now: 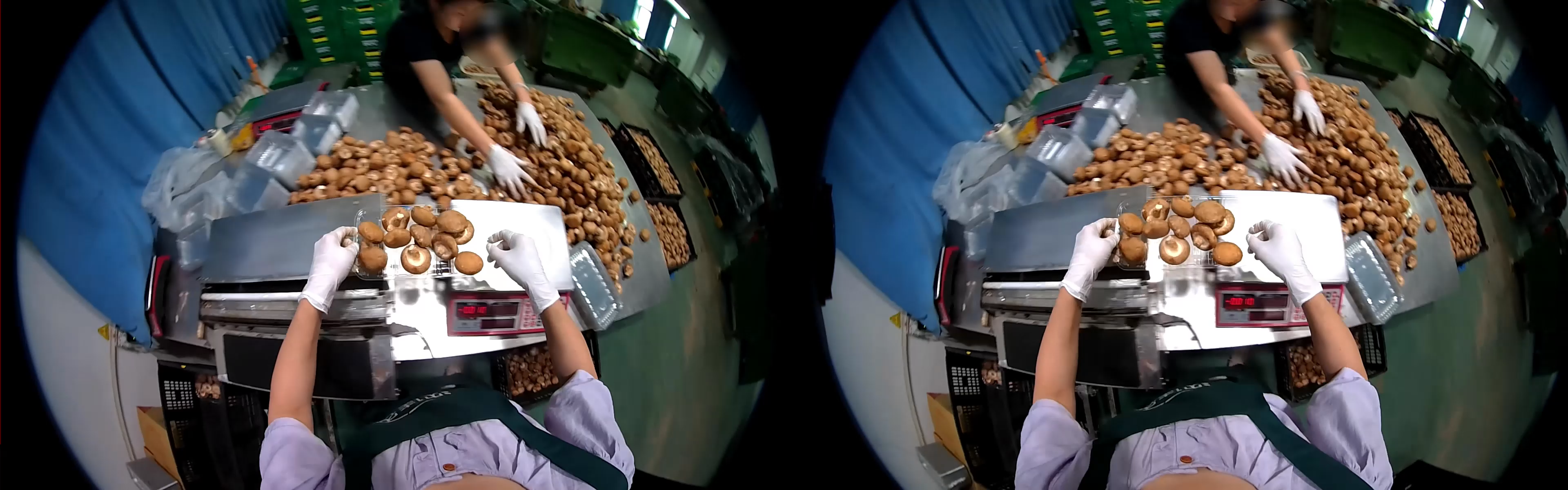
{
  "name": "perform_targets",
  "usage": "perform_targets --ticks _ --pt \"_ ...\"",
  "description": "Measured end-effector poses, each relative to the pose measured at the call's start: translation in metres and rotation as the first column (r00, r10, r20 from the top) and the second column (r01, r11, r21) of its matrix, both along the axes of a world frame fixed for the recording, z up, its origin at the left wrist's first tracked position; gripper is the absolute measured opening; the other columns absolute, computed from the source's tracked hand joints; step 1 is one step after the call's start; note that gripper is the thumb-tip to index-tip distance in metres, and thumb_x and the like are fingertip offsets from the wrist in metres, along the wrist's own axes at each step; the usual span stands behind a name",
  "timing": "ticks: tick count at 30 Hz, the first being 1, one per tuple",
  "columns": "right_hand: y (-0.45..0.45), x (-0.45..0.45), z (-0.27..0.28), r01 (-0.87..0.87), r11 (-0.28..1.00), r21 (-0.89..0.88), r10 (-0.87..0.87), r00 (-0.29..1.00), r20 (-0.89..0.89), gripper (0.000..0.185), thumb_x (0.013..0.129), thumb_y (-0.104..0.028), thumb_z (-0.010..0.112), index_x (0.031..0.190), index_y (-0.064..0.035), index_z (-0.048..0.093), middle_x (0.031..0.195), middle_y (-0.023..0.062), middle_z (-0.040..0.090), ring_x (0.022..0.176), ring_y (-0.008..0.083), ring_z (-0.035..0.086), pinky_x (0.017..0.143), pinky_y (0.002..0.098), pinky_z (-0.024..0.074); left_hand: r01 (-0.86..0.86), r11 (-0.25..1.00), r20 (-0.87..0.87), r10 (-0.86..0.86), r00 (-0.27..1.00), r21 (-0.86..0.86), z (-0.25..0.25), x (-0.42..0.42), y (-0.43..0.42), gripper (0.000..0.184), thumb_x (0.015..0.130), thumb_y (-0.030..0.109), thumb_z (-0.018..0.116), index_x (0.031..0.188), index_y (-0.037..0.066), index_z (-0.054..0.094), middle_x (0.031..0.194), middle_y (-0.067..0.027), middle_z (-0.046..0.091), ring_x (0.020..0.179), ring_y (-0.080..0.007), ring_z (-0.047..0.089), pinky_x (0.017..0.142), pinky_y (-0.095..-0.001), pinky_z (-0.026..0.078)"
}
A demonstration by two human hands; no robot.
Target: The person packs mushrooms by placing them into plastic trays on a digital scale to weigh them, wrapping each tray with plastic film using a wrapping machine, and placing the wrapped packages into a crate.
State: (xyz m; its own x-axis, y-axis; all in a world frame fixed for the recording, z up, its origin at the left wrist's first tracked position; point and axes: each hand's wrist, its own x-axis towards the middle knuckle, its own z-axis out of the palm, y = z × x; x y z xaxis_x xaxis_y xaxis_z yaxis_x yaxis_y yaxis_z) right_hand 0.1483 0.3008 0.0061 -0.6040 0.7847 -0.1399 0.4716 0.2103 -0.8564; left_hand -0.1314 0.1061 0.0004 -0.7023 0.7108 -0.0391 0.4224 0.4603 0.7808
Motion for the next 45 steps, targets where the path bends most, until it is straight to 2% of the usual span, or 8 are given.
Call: perform_targets --ticks 13,17,20,29,33,35,39,45 --pt "-0.134 -0.231 -0.015 -0.159 0.985 0.065 0.147 0.977 0.152 0.028 0.076 -0.029 0.059 0.082 -0.0040 0.070 0.080 0.0170 0.068 0.077 0.0301 0.067 0.074 0.0371 0.0515 -0.160 0.976 -0.102 0.146 0.984 -0.146 -0.012 -0.207 -0.147 0.021 0.077 0.007 0.060 0.096 0.003 0.068 0.079 -0.0126 0.069 0.057 -0.0186 0.065 0.057 -0.0309 0.052" --pt "-0.165 -0.229 -0.011 -0.168 0.906 0.389 0.081 0.970 0.230 0.028 0.079 -0.030 0.060 0.084 -0.0040 0.069 0.081 0.0178 0.067 0.078 0.0330 0.065 0.073 0.0387 0.0512 -0.114 0.991 0.242 0.129 0.962 -0.072 -0.014 -0.230 -0.175 0.027 0.079 0.014 0.063 0.103 0.005 0.067 0.086 -0.0138 0.069 0.067 -0.0190 0.067 0.069 -0.0302 0.053" --pt "-0.176 -0.197 0.005 -0.222 0.800 0.558 0.151 0.974 0.171 0.023 0.086 -0.026 0.057 0.095 -0.0054 0.065 0.082 0.0183 0.066 0.080 0.0344 0.064 0.071 0.0425 0.0502 0.059 0.988 -0.179 -0.084 0.980 -0.145 0.003 -0.233 -0.201 0.030 0.080 0.019 0.062 0.108 0.007 0.066 0.096 -0.0114 0.069 0.088 -0.0237 0.066 0.081 -0.0315 0.051" --pt "-0.172 -0.151 0.000 -0.716 0.043 0.697 0.476 0.628 0.616 0.027 0.086 -0.024 0.052 0.111 -0.0159 0.062 0.115 0.0044 0.059 0.086 0.0238 0.059 0.066 0.0367 0.0510 0.628 0.507 -0.641 -0.767 0.017 -0.590 0.024 -0.213 -0.263 0.020 0.083 0.017 0.056 0.100 0.010 0.063 0.104 -0.0062 0.061 0.078 -0.0243 0.061 0.058 -0.0366 0.052" --pt "-0.173 -0.140 -0.009 -0.665 0.182 0.724 0.506 0.695 0.511 0.021 0.084 -0.017 0.055 0.101 -0.0056 0.061 0.095 0.0074 0.061 0.083 0.0266 0.059 0.064 0.0376 0.0501 0.656 0.629 -0.473 -0.767 0.434 -0.418 0.013 -0.215 -0.265 0.009 0.077 0.012 0.062 0.085 0.011 0.062 0.091 -0.0066 0.059 0.076 -0.0228 0.061 0.067 -0.0334 0.052" --pt "-0.203 -0.120 0.012 -0.591 0.603 0.536 0.383 0.804 0.456 0.010 0.084 -0.016 0.058 0.088 -0.0067 0.059 0.089 0.0082 0.062 0.083 0.0286 0.059 0.069 0.0384 0.0500 0.740 0.635 -0.107 -0.771 0.628 -0.222 0.020 -0.222 -0.284 0.008 0.076 0.008 0.062 0.083 0.006 0.057 0.090 -0.0069 0.056 0.076 -0.0207 0.061 0.066 -0.0311 0.051" --pt "-0.243 -0.077 0.104 -0.356 0.934 0.031 0.343 0.918 0.199 0.011 0.090 -0.011 0.058 0.091 -0.0006 0.060 0.071 0.0121 0.062 0.057 0.0170 0.062 0.053 0.0290 0.0485 0.646 0.754 0.571 -0.585 0.575 0.122 0.098 -0.213 -0.324 0.019 0.071 0.010 0.069 0.074 0.001 0.052 0.092 -0.0088 0.050 0.087 -0.0248 0.063 0.071 -0.0364 0.053" --pt "-0.220 -0.137 0.167 0.115 0.969 0.216 0.046 0.782 -0.622 0.016 0.094 -0.010 0.052 0.081 0.0000 0.057 0.081 0.0138 0.064 0.068 0.0143 0.062 0.063 0.0246 0.0517 0.316 0.666 0.061 -0.478 0.876 0.676 0.171 -0.240 -0.269 0.026 0.064 0.004 0.053 0.089 -0.003 0.055 0.090 -0.0110 0.054 0.104 -0.0324 0.059 0.097 -0.0489 0.044"
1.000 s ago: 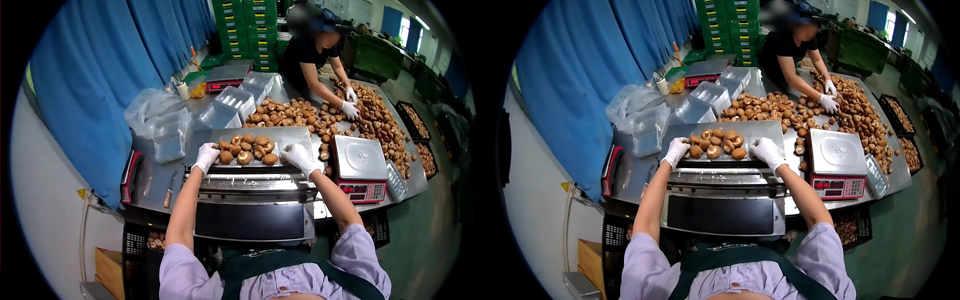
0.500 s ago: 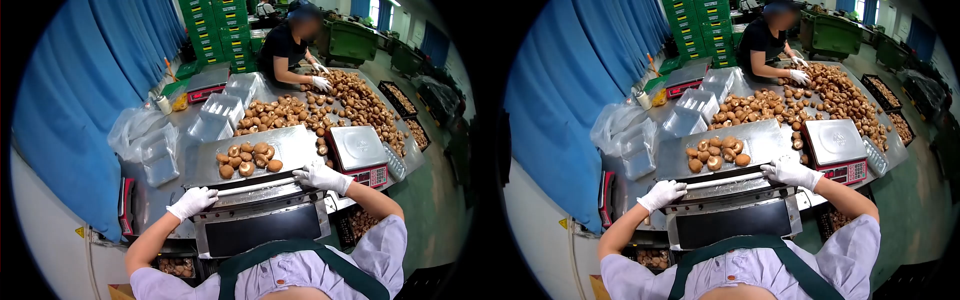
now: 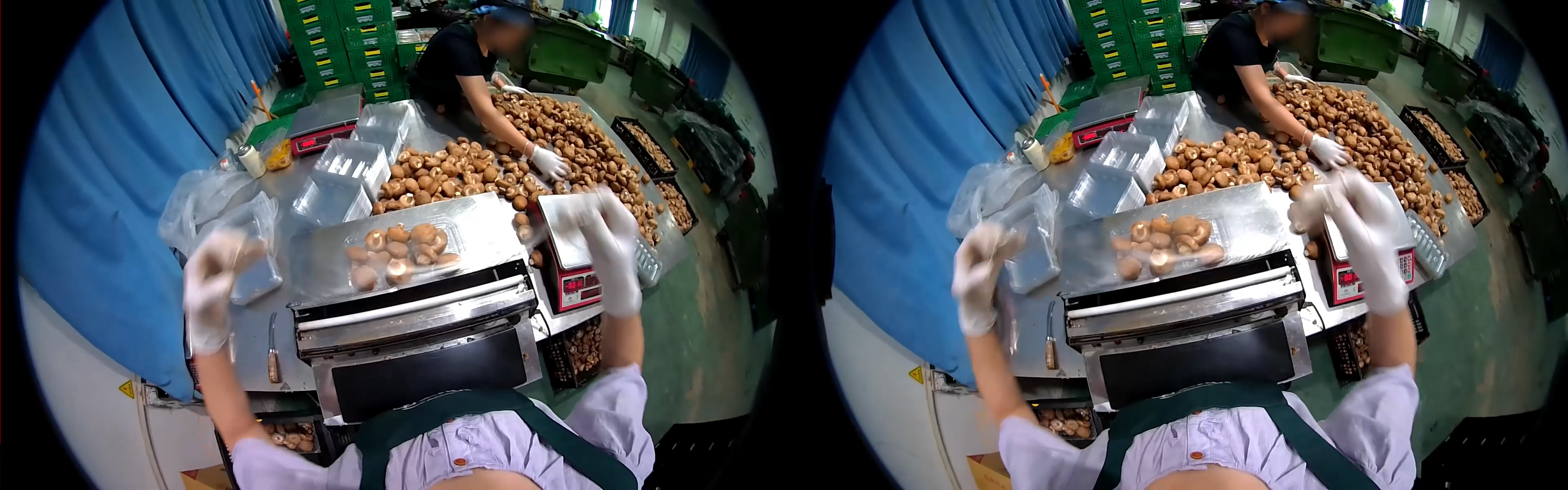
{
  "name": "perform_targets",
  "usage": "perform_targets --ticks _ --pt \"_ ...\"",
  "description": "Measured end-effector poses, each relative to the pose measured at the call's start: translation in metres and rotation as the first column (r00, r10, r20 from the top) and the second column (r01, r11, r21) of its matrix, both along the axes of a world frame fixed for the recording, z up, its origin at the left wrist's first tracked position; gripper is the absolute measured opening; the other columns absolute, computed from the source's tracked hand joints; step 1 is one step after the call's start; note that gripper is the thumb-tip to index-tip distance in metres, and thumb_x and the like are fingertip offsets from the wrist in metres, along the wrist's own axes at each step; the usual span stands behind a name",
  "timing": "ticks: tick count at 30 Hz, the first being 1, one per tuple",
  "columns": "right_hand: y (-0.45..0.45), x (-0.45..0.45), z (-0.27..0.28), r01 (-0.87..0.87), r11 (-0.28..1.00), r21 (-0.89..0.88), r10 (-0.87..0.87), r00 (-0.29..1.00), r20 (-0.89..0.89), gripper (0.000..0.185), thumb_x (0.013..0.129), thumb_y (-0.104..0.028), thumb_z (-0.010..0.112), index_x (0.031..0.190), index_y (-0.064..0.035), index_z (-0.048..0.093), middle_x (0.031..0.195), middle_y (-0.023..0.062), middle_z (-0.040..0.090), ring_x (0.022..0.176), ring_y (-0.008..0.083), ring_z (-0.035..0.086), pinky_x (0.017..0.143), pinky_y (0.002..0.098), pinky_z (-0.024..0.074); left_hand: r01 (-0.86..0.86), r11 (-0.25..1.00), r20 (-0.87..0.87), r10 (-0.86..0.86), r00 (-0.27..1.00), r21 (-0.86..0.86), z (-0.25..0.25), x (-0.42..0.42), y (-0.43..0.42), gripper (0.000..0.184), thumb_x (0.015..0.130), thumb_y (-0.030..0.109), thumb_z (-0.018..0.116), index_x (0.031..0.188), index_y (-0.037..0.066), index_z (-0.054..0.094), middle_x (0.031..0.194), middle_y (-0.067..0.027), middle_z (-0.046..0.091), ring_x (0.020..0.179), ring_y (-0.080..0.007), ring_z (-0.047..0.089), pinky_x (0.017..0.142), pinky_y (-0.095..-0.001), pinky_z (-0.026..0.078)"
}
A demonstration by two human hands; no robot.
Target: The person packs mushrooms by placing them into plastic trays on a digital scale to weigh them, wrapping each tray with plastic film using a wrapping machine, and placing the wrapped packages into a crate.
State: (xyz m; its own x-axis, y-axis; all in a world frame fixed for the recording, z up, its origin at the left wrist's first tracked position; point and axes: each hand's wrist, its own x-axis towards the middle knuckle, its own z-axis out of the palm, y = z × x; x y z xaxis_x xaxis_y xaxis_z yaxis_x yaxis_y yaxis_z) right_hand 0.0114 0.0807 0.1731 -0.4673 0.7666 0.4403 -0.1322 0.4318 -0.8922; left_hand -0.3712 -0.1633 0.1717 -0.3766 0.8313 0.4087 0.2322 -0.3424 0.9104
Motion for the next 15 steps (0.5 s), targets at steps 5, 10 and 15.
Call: perform_targets --ticks 5,10,15 --pt "0.138 -0.146 -0.138 0.005 0.714 0.700 -0.262 0.930 0.260 0.048 0.077 -0.002 0.068 0.123 -0.0074 0.053 0.132 0.0182 0.049 0.120 0.0302 0.051 0.103 0.0339 0.0397 -0.288 0.954 -0.591 0.186 0.785 -0.082 -0.142 -0.068 0.141 0.053 0.082 0.009 0.062 0.132 0.003 0.045 0.142 -0.0155 0.039 0.127 -0.0267 0.044 0.108 -0.0342 0.032" --pt "0.108 -0.137 -0.173 -0.308 0.749 0.586 -0.320 0.607 0.727 0.034 0.088 -0.023 0.055 0.118 -0.0057 0.058 0.131 0.0152 0.050 0.103 0.0280 0.059 0.082 0.0380 0.0501 -0.358 0.883 -0.841 -0.073 0.536 -0.305 -0.204 -0.071 0.140 0.052 0.088 0.025 0.057 0.134 0.004 0.043 0.147 -0.0206 0.027 0.129 -0.0331 0.038 0.106 -0.0349 0.034" --pt "0.153 -0.114 -0.248 -0.139 0.940 0.311 -0.157 0.633 0.758 0.045 0.090 -0.043 0.049 0.108 -0.0035 0.064 0.093 0.0221 0.063 0.081 0.0353 0.062 0.074 0.0388 0.0486 -0.160 0.902 -0.530 -0.085 0.844 -0.400 -0.183 -0.048 0.109 0.037 0.095 0.029 0.049 0.108 -0.002 0.063 0.125 -0.0196 0.055 0.108 -0.0265 0.059 0.093 -0.0314 0.045"
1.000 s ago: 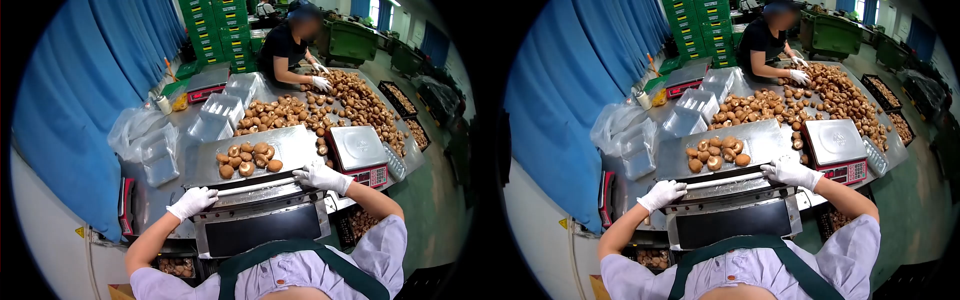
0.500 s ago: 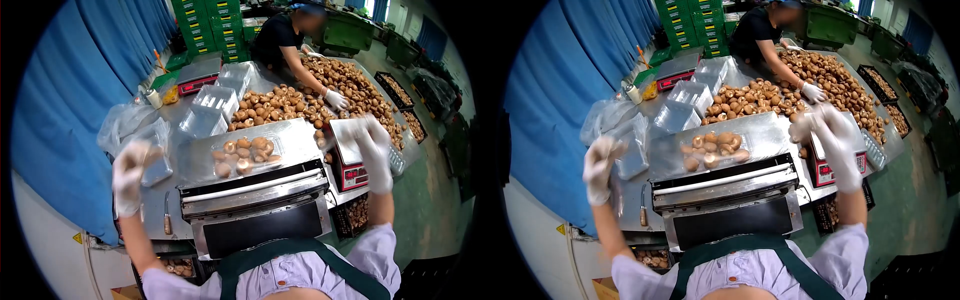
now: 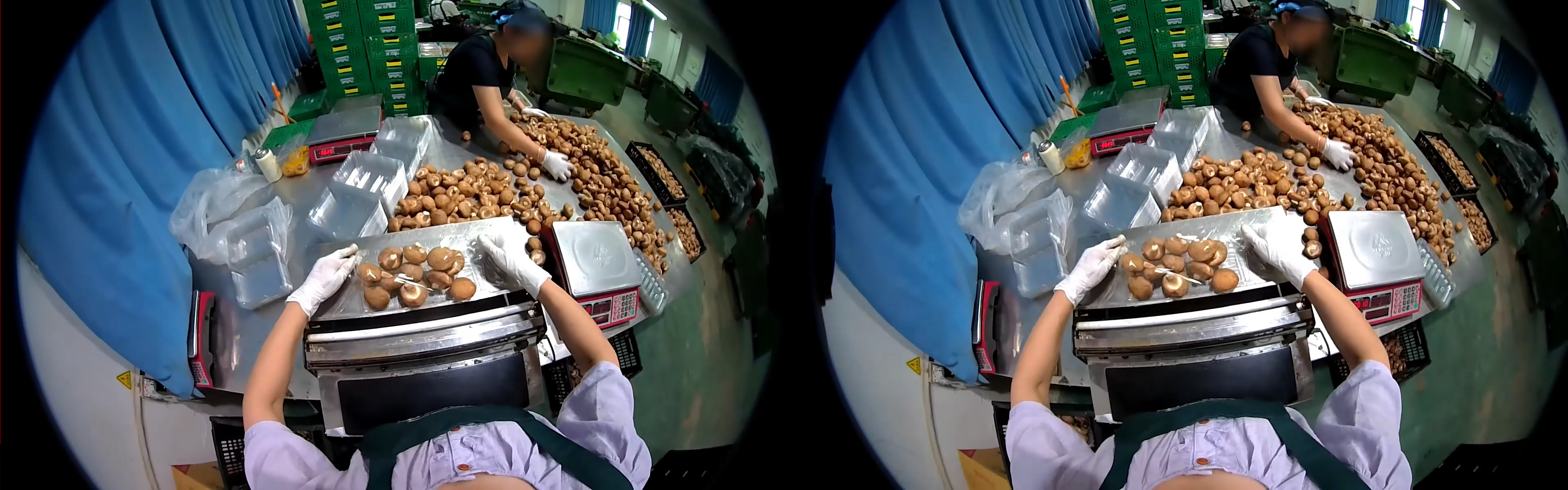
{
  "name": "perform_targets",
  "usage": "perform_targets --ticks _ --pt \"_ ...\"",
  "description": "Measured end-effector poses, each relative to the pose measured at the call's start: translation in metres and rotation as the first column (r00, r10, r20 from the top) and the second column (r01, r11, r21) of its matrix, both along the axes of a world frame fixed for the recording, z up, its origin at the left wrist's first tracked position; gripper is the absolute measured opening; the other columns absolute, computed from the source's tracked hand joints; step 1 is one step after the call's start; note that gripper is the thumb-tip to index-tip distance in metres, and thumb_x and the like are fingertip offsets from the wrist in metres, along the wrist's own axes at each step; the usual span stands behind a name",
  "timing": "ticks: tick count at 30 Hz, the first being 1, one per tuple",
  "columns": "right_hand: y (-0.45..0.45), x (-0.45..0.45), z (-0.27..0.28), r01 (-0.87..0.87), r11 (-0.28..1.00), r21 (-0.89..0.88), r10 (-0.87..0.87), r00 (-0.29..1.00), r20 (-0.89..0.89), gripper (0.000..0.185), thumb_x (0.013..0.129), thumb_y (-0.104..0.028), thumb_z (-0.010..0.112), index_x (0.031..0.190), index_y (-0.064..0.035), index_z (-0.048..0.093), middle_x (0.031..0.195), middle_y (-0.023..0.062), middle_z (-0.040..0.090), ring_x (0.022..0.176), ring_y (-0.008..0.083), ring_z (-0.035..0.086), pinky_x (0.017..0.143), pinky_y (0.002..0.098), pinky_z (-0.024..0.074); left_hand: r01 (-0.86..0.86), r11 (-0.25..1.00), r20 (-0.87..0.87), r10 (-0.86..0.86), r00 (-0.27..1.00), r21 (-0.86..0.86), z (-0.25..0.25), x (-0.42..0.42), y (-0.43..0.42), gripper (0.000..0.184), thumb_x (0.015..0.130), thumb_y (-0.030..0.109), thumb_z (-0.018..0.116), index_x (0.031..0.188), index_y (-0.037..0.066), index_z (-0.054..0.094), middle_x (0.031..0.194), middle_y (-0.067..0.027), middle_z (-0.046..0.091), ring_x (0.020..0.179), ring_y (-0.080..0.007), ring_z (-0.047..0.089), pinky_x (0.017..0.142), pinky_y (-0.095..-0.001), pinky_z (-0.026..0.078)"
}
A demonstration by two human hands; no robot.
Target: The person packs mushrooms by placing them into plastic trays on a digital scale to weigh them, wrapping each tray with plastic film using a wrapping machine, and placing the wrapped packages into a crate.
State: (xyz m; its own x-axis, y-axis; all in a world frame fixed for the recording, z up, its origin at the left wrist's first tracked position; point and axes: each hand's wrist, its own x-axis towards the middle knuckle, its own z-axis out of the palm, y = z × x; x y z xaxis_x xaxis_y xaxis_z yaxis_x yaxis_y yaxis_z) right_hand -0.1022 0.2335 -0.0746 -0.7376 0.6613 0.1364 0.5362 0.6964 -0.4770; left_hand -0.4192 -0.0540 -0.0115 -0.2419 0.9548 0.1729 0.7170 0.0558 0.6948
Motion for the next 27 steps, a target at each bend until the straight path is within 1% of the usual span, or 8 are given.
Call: perform_targets --ticks 3,7,9,13,15,17,22,27 --pt "0.003 0.004 -0.021 0.074 0.967 -0.244 -0.079 0.997 -0.011 0.049 0.089 -0.047 0.049 0.103 -0.0032 0.065 0.077 0.0192 0.065 0.072 0.0317 0.063 0.070 0.0374 0.0486 -0.011 0.860 0.467 0.288 0.836 -0.510 0.003 -0.005 -0.002 0.043 0.096 0.036 0.048 0.101 -0.003 0.065 0.113 -0.0136 0.060 0.093 -0.0205 0.064 0.081 -0.0308 0.052" --pt "-0.061 0.010 0.061 0.161 0.722 -0.673 -0.234 0.972 -0.018 0.043 0.087 -0.042 0.055 0.099 -0.0021 0.066 0.075 0.0171 0.067 0.075 0.0281 0.065 0.072 0.0353 0.0497 -0.155 0.896 0.766 0.437 0.472 -0.416 0.022 0.032 -0.022 0.045 0.093 0.043 0.051 0.091 0.000 0.064 0.086 -0.0048 0.062 0.080 -0.0153 0.065 0.070 -0.0268 0.055" --pt "-0.070 0.016 0.060 0.069 0.991 -0.114 -0.087 0.984 -0.158 0.032 0.087 -0.033 0.060 0.093 -0.0015 0.066 0.074 0.0138 0.065 0.070 0.0231 0.065 0.062 0.0344 0.0502 -0.199 0.886 0.745 0.461 0.483 -0.420 0.018 0.034 -0.024 0.043 0.093 0.042 0.053 0.091 0.000 0.064 0.080 -0.0041 0.062 0.079 -0.0140 0.064 0.065 -0.0258 0.053" --pt "-0.103 0.019 0.087 0.037 0.992 0.123 -0.053 0.990 0.131 0.032 0.086 -0.033 0.058 0.088 -0.0022 0.067 0.074 0.0151 0.065 0.075 0.0289 0.065 0.069 0.0371 0.0505 -0.320 0.863 0.402 0.473 0.784 -0.392 0.020 0.045 -0.020 0.031 0.094 0.033 0.053 0.096 0.004 0.063 0.073 -0.0025 0.061 0.062 -0.0113 0.060 0.054 -0.0254 0.049" --pt "-0.096 0.016 0.063 0.062 0.989 0.133 -0.072 0.995 0.068 0.033 0.087 -0.033 0.056 0.086 -0.0021 0.067 0.071 0.0137 0.065 0.072 0.0245 0.065 0.067 0.0346 0.0504 -0.347 0.784 0.326 0.553 0.767 -0.515 0.021 0.057 -0.018 0.032 0.094 0.030 0.050 0.087 0.002 0.064 0.063 -0.0046 0.062 0.050 -0.0126 0.059 0.050 -0.0265 0.048" --pt "-0.089 0.013 0.058 0.087 0.915 -0.394 -0.137 0.986 -0.099 0.033 0.089 -0.031 0.053 0.085 -0.0010 0.066 0.068 0.0104 0.063 0.065 0.0179 0.062 0.062 0.0313 0.0480 -0.299 0.868 0.360 0.446 0.819 -0.396 -0.010 0.047 -0.016 0.032 0.095 0.027 0.048 0.080 0.003 0.062 0.058 -0.0048 0.060 0.044 -0.0123 0.054 0.046 -0.0262 0.044" --pt "-0.175 0.083 0.087 0.006 0.959 -0.285 -0.142 0.875 -0.462 0.020 0.093 -0.018 0.054 0.088 0.0004 0.061 0.062 0.0118 0.057 0.054 0.0192 0.055 0.055 0.0318 0.0440 -0.378 0.925 0.348 0.342 0.873 0.038 0.035 0.135 -0.099 0.028 0.095 0.021 0.047 0.078 0.001 0.058 0.057 -0.0058 0.052 0.047 -0.0118 0.046 0.047 -0.0282 0.039" --pt "-0.268 0.174 0.007 0.005 0.978 -0.208 -0.038 0.987 -0.153 0.013 0.092 -0.018 0.054 0.086 -0.0072 0.057 0.065 0.0181 0.059 0.060 0.0360 0.061 0.054 0.0431 0.0471 -0.432 0.815 0.255 0.544 0.799 -0.385 -0.028 0.223 -0.203 0.020 0.091 0.016 0.050 0.080 0.001 0.058 0.053 -0.0130 0.051 0.047 -0.0229 0.057 0.048 -0.0331 0.043"
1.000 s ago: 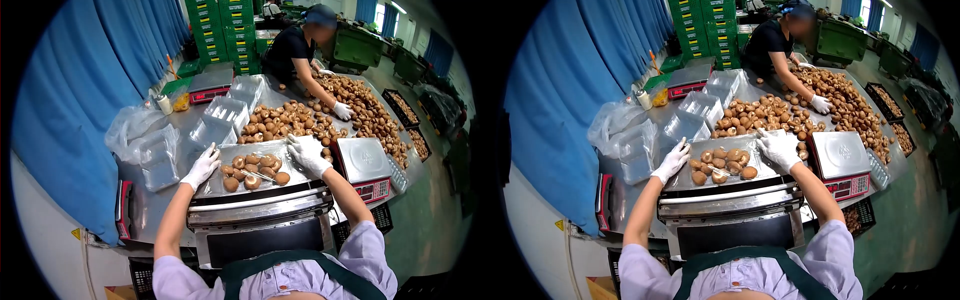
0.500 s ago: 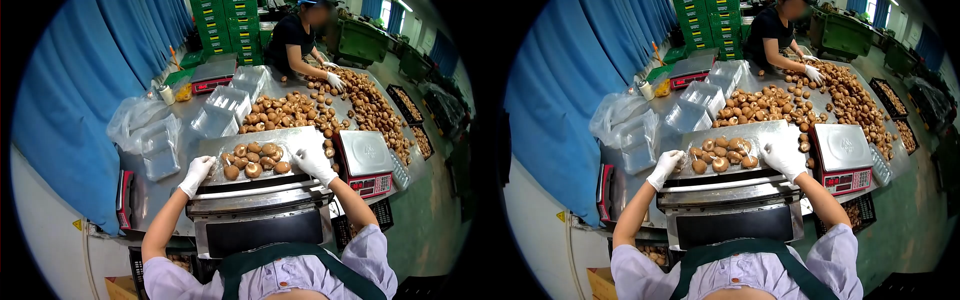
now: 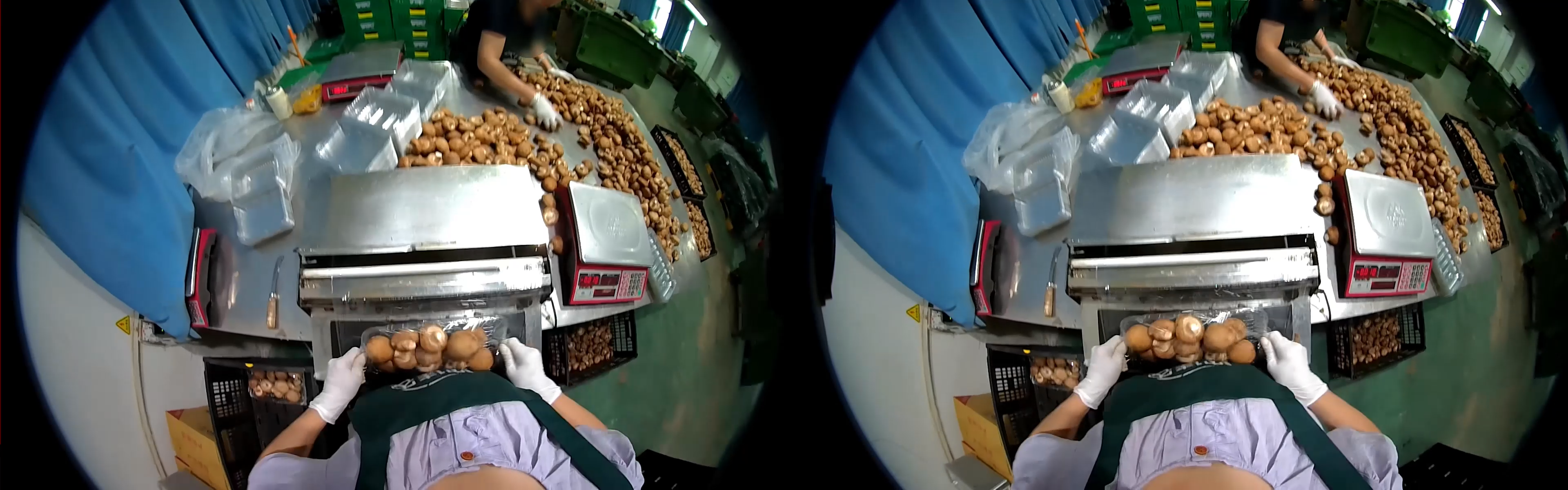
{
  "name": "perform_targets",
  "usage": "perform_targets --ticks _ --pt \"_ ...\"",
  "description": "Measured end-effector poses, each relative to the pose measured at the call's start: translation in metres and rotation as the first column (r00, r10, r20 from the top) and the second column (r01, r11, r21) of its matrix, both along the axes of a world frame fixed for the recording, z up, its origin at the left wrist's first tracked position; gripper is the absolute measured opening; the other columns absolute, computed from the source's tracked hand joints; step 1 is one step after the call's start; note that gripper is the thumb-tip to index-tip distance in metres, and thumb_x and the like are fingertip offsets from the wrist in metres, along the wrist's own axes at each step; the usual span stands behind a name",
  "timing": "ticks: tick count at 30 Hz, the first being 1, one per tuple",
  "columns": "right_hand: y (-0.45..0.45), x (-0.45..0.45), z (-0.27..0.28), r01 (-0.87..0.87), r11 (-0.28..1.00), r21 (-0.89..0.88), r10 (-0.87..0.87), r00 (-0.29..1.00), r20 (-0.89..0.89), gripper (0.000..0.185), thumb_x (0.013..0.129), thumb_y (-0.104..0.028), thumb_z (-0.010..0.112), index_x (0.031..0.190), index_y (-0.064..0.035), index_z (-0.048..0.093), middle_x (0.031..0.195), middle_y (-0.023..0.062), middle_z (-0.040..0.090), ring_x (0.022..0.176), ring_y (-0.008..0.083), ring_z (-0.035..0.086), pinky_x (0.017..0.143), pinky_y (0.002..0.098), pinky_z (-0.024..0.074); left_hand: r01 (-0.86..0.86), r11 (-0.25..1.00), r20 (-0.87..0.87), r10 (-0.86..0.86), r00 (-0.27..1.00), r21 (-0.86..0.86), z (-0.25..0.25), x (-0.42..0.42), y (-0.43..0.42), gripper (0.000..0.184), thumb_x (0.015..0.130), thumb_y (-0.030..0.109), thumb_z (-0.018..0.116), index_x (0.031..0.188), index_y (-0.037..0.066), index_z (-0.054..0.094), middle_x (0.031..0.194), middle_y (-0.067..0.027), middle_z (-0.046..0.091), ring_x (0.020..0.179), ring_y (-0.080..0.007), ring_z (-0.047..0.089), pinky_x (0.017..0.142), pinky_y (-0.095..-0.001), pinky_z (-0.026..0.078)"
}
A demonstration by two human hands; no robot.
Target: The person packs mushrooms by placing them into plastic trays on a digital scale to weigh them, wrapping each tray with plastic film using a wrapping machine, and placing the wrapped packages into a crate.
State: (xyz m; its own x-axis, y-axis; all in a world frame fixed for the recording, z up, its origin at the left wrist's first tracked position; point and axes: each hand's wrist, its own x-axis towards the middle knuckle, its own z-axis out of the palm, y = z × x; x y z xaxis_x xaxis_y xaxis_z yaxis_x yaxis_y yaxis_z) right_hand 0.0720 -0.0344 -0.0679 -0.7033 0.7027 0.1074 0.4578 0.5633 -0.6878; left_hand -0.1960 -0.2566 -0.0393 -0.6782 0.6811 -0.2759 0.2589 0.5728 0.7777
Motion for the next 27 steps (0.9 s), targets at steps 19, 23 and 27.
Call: perform_targets --ticks 19,23,27 --pt "-0.025 0.038 -0.018 -0.198 0.711 -0.675 0.141 0.980 -0.139 0.026 0.091 -0.017 0.054 0.105 0.0043 0.061 0.096 0.0117 0.067 0.086 0.0137 0.060 0.077 0.0304 0.0476 0.015 0.908 0.164 -0.092 0.982 0.419 -0.140 0.062 -0.044 0.016 0.088 0.016 0.056 0.091 0.002 0.062 0.086 -0.0080 0.064 0.077 -0.0178 0.063 0.072 -0.0296 0.049" --pt "-0.020 0.011 -0.022 -0.436 0.245 -0.866 0.001 0.893 -0.449 0.023 0.088 -0.017 0.062 0.100 0.0034 0.062 0.088 0.0031 0.065 0.082 0.0107 0.059 0.073 0.0282 0.0481 0.050 0.832 0.497 -0.378 0.781 0.553 -0.076 0.092 -0.001 0.016 0.088 0.016 0.056 0.092 0.001 0.062 0.086 -0.0075 0.064 0.077 -0.0170 0.063 0.072 -0.0293 0.049" --pt "-0.022 -0.021 0.018 -0.687 -0.130 -0.714 0.308 0.657 -0.688 0.024 0.089 -0.020 0.059 0.098 0.0021 0.064 0.087 0.0047 0.066 0.084 0.0102 0.060 0.076 0.0268 0.0480 0.153 0.748 0.584 -0.613 0.532 0.646 -0.026 0.105 0.006 0.016 0.088 0.015 0.056 0.093 0.001 0.062 0.086 -0.0070 0.064 0.077 -0.0162 0.062 0.071 -0.0291 0.049"
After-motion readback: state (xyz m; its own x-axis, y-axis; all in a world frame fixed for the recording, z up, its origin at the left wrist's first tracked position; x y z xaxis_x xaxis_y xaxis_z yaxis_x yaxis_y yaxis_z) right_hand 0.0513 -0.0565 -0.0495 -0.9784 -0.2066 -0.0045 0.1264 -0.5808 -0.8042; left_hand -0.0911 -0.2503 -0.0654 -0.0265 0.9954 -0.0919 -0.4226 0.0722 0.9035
